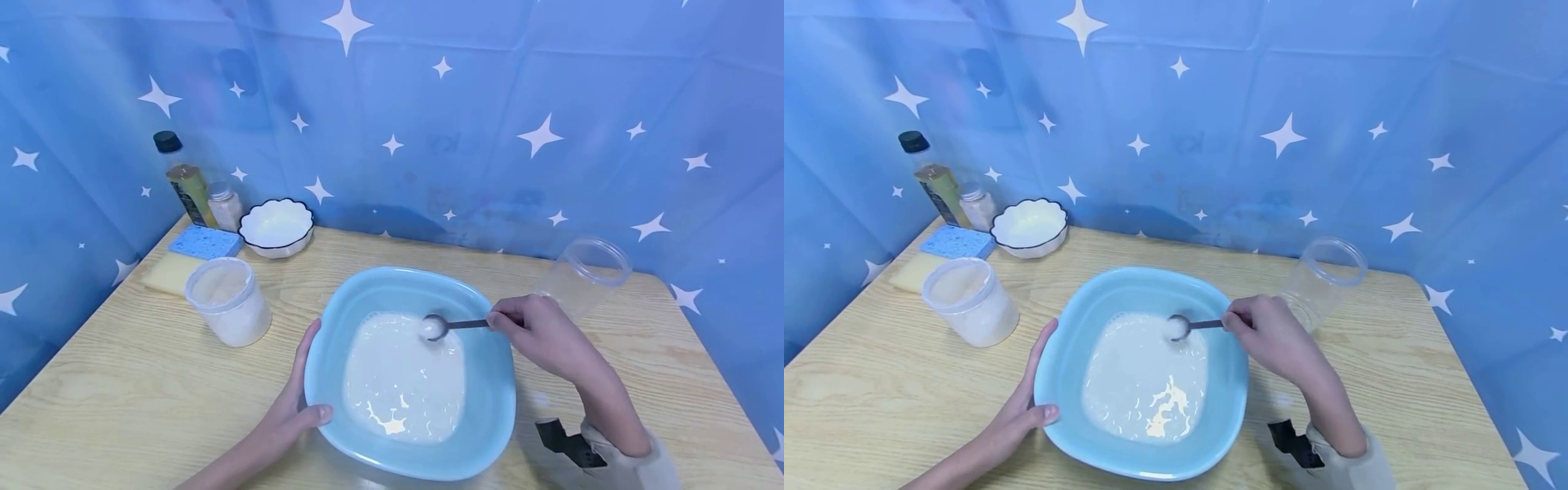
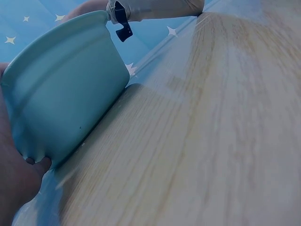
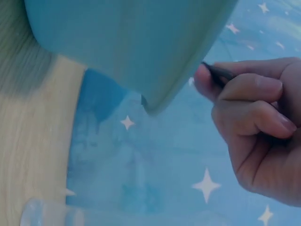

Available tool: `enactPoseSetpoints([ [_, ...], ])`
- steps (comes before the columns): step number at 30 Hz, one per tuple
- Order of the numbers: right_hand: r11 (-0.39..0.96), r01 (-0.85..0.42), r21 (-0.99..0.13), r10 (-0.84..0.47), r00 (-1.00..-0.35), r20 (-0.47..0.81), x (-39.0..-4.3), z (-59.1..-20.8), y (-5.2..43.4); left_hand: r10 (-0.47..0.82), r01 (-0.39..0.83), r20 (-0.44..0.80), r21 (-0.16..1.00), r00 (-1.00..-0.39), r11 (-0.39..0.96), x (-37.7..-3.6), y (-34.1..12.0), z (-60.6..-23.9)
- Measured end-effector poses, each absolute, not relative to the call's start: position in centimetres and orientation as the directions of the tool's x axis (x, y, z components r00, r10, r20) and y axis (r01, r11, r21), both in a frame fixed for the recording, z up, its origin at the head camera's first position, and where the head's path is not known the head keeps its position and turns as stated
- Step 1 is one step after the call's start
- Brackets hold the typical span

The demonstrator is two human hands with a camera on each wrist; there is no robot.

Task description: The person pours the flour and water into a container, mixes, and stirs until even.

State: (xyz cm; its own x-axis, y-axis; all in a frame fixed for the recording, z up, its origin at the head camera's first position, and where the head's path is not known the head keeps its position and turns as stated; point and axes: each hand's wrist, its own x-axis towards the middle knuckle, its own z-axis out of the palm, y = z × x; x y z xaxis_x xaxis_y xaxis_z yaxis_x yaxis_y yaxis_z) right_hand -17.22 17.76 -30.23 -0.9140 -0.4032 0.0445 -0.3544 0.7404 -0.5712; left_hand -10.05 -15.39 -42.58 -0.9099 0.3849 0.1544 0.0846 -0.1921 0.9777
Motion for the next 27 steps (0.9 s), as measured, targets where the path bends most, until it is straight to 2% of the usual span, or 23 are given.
enactPoseSetpoints([
  [4,0.702,-0.39,-0.596,-0.433,-0.898,0.078,-17.2,-31.1,16.3,0.388,0.084,0.16,0.975,-0.908,-0.207,-10.1,-15.4,-42.6],
  [10,0.759,-0.432,-0.486,-0.467,-0.882,0.055,-17.2,-31.6,15.8,0.387,0.083,0.155,0.977,-0.909,-0.197,-10.1,-15.5,-42.8],
  [12,0.764,-0.431,-0.48,-0.471,-0.881,0.043,-17.1,-31.1,16.5,0.388,0.096,0.164,0.977,-0.907,-0.19,-10.1,-15.5,-42.8],
  [21,0.691,-0.36,-0.627,-0.469,-0.883,-0.009,-16.8,-29.4,18.7,0.394,0.095,0.17,0.975,-0.903,-0.203,-10.2,-15.5,-43.0],
  [27,0.628,-0.399,-0.669,-0.588,-0.805,-0.072,-16.9,-30.2,17.7,0.396,0.093,0.171,0.974,-0.902,-0.208,-10.2,-15.5,-43.1],
])
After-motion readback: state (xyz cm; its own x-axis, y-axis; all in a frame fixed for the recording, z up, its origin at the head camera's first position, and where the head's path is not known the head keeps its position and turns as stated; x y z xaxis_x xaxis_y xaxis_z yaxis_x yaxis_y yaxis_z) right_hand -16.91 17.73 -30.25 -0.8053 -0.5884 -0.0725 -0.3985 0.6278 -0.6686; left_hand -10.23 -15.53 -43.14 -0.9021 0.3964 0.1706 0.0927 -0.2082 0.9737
